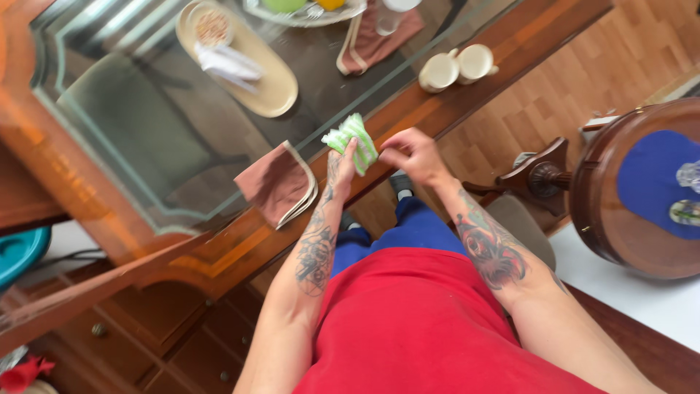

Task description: The person wipes the inside and outside of several small mugs using a cloth and then places them onto a shelf in a glass cabinet.

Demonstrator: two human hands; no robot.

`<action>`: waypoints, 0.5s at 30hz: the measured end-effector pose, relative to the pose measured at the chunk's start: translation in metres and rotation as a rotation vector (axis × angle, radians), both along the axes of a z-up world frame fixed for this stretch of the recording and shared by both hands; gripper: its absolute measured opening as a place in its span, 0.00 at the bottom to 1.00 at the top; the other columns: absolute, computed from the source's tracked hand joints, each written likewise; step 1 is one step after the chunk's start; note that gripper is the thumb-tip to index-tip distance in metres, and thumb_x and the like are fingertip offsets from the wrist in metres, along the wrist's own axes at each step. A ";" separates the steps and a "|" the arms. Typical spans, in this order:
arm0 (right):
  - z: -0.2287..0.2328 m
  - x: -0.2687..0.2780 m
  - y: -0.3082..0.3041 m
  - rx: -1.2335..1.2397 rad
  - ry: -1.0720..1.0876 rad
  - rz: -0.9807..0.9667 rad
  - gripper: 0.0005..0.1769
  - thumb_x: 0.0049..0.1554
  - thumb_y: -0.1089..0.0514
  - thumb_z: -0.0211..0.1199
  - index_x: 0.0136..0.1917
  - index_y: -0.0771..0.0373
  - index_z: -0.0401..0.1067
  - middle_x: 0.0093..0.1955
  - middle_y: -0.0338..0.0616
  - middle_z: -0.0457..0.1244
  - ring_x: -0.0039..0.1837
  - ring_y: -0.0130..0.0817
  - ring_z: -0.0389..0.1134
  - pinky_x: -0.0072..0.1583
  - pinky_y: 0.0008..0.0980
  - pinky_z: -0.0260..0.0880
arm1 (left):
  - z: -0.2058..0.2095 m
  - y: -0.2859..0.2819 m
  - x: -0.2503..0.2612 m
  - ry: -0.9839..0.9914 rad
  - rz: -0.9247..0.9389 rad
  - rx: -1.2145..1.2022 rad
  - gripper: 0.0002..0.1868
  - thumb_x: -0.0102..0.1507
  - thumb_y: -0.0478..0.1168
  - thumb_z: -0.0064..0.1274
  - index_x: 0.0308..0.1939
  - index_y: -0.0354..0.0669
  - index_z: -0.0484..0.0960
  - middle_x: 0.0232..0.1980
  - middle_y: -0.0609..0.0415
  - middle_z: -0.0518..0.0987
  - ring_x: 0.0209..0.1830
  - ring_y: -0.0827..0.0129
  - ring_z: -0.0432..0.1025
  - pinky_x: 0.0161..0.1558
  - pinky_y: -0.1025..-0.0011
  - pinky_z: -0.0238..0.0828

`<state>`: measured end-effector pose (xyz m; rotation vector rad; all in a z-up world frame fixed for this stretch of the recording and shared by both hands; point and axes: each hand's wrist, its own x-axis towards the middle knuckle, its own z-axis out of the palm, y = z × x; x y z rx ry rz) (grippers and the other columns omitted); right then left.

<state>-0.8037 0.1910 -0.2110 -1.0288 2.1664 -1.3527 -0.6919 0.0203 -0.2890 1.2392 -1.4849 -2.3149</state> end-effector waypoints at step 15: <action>-0.152 -0.254 0.139 0.139 -0.013 -0.351 0.19 0.62 0.56 0.66 0.64 0.60 0.69 0.56 0.50 0.64 0.54 0.39 0.70 0.56 0.37 0.71 | 0.063 0.068 -0.094 -0.070 -0.041 -0.255 0.18 0.66 0.45 0.54 0.53 0.35 0.83 0.47 0.53 0.84 0.47 0.71 0.76 0.49 0.69 0.73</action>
